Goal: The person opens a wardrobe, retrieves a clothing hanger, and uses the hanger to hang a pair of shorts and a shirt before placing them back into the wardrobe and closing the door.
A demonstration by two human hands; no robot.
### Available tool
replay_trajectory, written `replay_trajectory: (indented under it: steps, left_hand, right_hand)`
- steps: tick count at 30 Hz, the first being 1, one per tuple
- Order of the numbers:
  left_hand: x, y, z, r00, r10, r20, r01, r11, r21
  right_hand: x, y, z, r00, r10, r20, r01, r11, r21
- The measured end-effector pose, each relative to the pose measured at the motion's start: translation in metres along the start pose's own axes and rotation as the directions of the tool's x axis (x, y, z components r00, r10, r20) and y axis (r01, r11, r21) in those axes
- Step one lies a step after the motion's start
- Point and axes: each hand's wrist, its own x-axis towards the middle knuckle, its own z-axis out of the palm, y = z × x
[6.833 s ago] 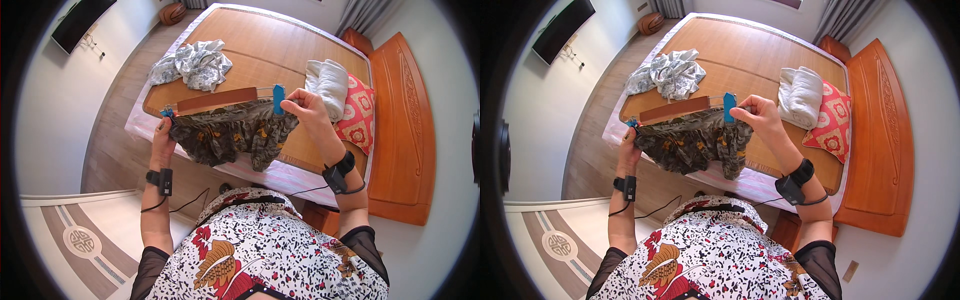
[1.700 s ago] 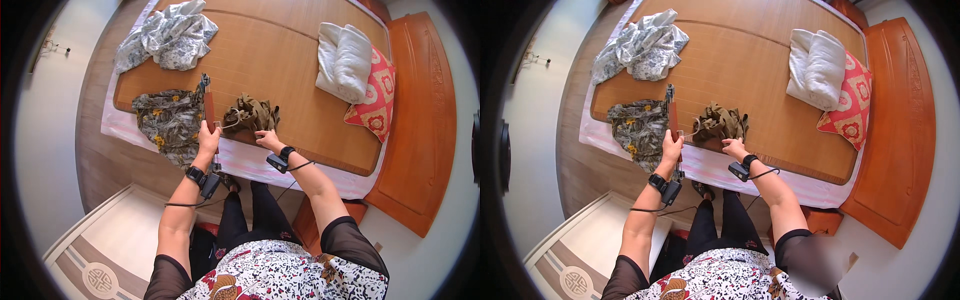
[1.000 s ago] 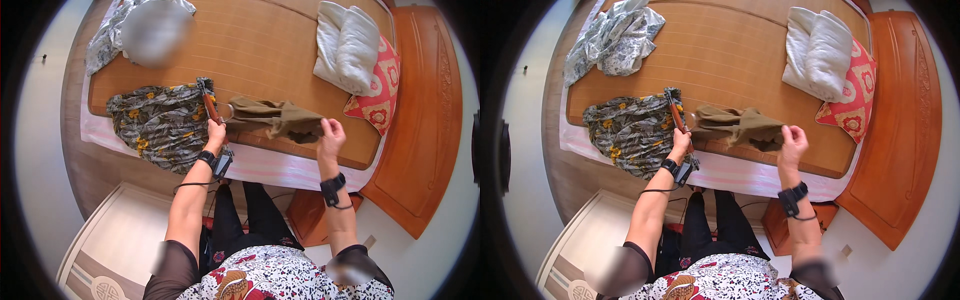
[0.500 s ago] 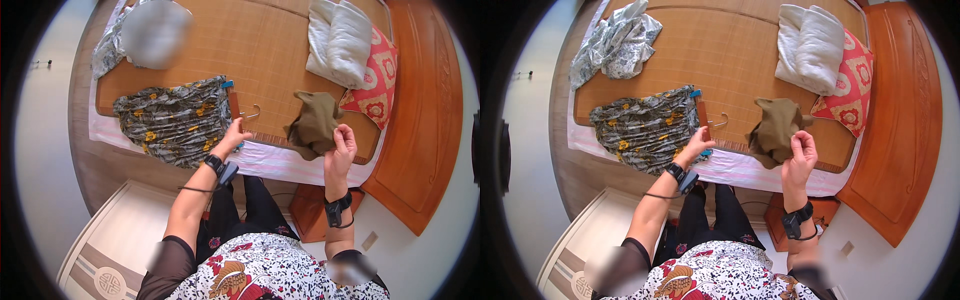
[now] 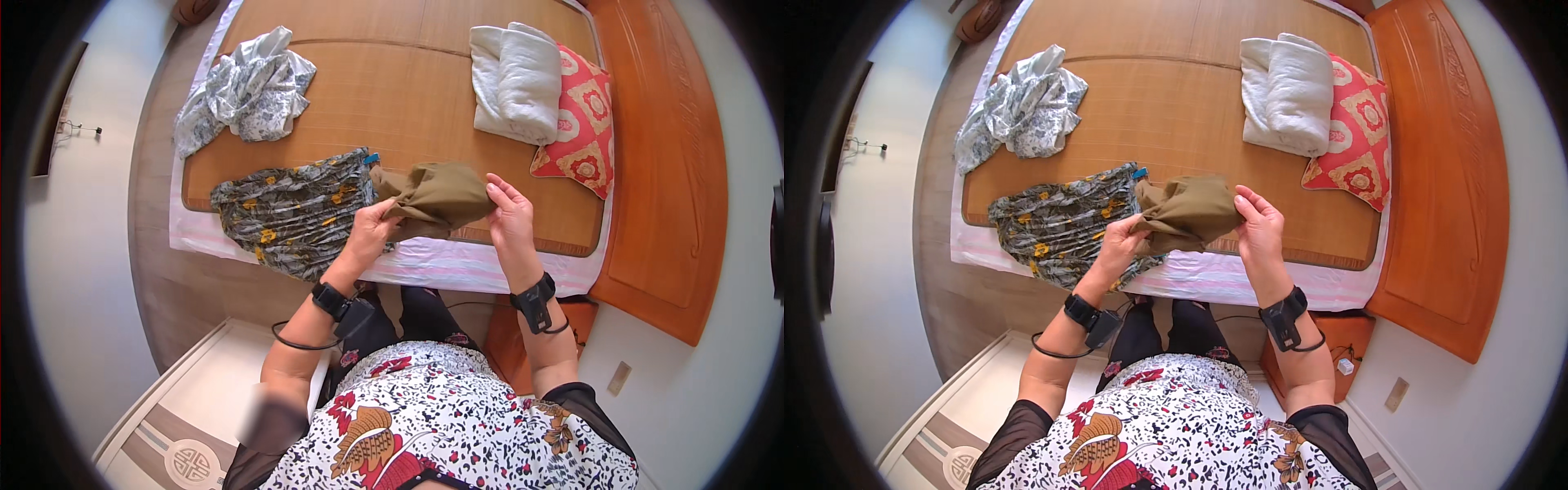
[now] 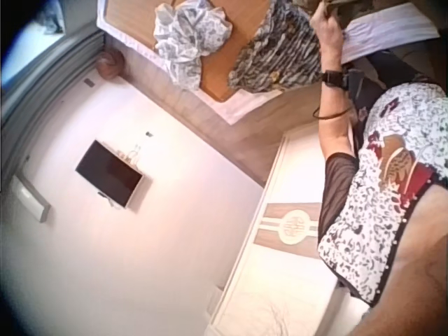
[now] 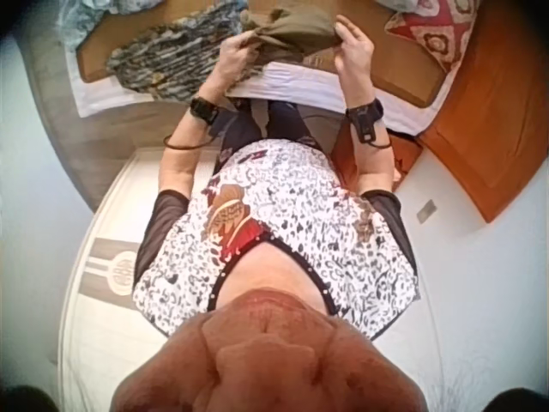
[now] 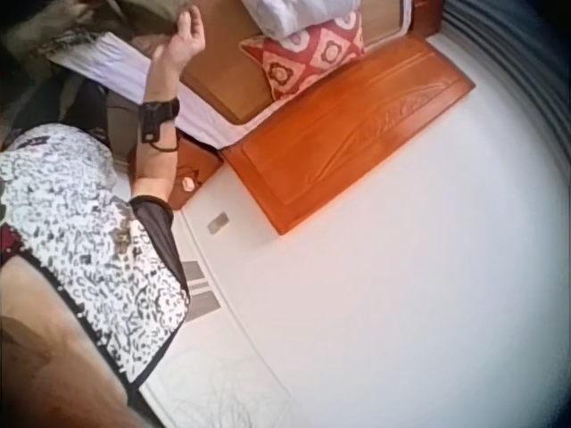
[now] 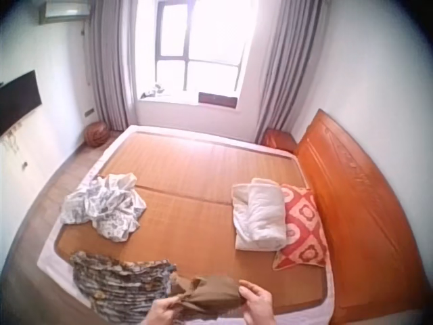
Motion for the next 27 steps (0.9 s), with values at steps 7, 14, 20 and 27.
replay_trajectory:
  steps: [7,14,20,27]
  left_hand:
    - [-0.017,0.117,-0.023,0.898,0.439,-0.026,-0.347,0.744,0.571]
    - [-0.018,0.173,-0.043,0.967,0.121,0.226,-0.037,0.939,-0.343]
    - [-0.030,0.199,-0.048,0.946,0.203,0.252,-0.027,0.826,-0.563]
    - [-0.044,0.220,-0.065,0.944,0.235,0.233,-0.174,0.951,-0.255]
  right_hand:
    - [-0.026,0.003,0.039,0.989,0.061,0.132,-0.048,0.994,-0.099]
    - [-0.041,-0.024,0.059,0.854,0.299,0.426,-0.047,0.860,-0.508]
    - [-0.060,-0.035,0.086,0.612,-0.353,0.708,0.791,0.294,-0.537]
    - [-0.103,-0.070,0.143,0.677,-0.164,0.717,0.519,0.798,-0.307]
